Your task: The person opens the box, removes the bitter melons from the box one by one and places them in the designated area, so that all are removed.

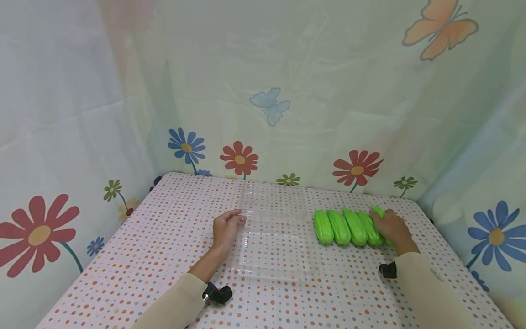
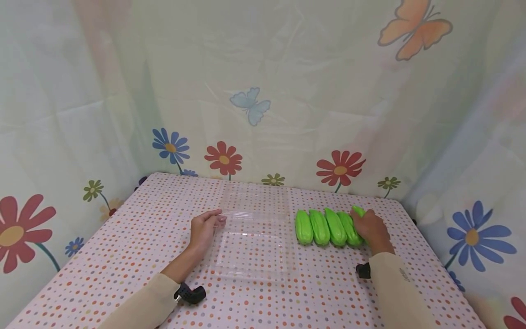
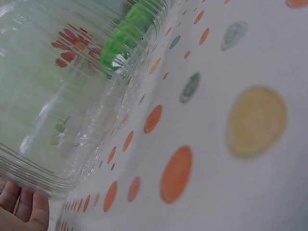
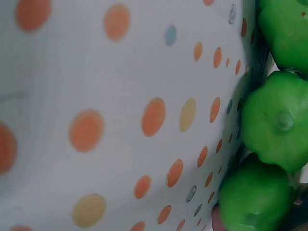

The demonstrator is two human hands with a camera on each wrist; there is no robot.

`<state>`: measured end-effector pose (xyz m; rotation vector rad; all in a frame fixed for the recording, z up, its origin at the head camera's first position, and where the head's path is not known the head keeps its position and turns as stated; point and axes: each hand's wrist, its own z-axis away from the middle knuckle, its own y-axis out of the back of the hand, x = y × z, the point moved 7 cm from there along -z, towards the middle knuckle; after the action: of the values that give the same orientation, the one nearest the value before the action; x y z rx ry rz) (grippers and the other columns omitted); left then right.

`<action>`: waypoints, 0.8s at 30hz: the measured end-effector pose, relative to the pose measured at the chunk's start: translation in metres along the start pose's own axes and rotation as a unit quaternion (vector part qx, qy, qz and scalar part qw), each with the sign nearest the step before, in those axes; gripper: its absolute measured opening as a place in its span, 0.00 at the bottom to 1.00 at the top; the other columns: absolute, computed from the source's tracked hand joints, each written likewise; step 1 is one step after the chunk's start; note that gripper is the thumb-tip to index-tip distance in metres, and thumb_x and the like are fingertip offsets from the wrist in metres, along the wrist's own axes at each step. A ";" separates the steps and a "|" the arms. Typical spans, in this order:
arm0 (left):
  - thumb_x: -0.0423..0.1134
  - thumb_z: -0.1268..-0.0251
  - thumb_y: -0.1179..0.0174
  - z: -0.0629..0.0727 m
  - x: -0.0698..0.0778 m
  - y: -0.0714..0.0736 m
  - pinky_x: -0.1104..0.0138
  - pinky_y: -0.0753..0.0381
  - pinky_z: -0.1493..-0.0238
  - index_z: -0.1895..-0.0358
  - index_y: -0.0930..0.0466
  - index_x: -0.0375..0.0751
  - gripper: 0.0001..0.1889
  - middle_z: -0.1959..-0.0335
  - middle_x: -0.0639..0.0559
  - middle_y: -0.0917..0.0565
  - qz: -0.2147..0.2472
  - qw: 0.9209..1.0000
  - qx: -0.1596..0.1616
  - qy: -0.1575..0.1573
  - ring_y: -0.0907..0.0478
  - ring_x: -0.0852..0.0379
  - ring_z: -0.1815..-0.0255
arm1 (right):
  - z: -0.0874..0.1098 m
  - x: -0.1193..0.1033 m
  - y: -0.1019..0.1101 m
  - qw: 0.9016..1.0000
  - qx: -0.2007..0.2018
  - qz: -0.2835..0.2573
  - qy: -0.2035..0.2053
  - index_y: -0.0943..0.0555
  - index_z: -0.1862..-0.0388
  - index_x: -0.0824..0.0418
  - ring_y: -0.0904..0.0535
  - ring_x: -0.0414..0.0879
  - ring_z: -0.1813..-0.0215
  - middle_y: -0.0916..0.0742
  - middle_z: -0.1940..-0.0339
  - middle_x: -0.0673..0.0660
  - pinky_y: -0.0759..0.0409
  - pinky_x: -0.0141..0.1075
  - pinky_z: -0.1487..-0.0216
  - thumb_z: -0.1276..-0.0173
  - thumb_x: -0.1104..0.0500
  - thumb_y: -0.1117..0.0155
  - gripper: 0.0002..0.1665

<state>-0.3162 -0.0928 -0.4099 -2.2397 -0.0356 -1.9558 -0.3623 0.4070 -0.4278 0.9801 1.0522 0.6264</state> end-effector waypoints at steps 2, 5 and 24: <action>0.24 0.32 0.48 0.000 -0.001 0.000 0.55 0.17 0.43 0.44 0.21 0.22 0.16 0.52 0.27 0.15 0.004 1.000 -0.003 0.003 0.18 0.32 0.43 | 0.003 -0.002 0.001 1.000 0.000 0.000 -0.003 0.50 0.27 0.84 0.34 0.81 0.36 0.35 0.35 0.86 0.29 0.69 0.41 0.21 0.32 0.72 0.55; 0.23 0.33 0.48 0.001 -0.001 0.000 0.55 0.18 0.42 0.44 0.22 0.21 0.17 0.51 0.26 0.16 0.008 1.000 -0.006 0.007 0.18 0.33 0.43 | 0.006 -0.003 0.001 1.000 -0.002 0.002 -0.005 0.50 0.26 0.83 0.36 0.82 0.35 0.37 0.33 0.86 0.30 0.70 0.40 0.22 0.32 0.72 0.55; 0.24 0.35 0.50 0.001 0.001 0.001 0.54 0.16 0.43 0.44 0.21 0.24 0.18 0.51 0.27 0.15 -0.014 1.000 0.002 0.008 0.17 0.33 0.45 | 0.001 0.003 0.003 1.000 0.002 -0.001 -0.005 0.44 0.29 0.82 0.31 0.80 0.39 0.32 0.36 0.85 0.26 0.67 0.47 0.22 0.30 0.74 0.55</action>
<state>-0.3154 -0.0933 -0.4095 -2.2319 -0.0695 -1.9865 -0.3601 0.4103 -0.4256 0.9836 1.0452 0.6166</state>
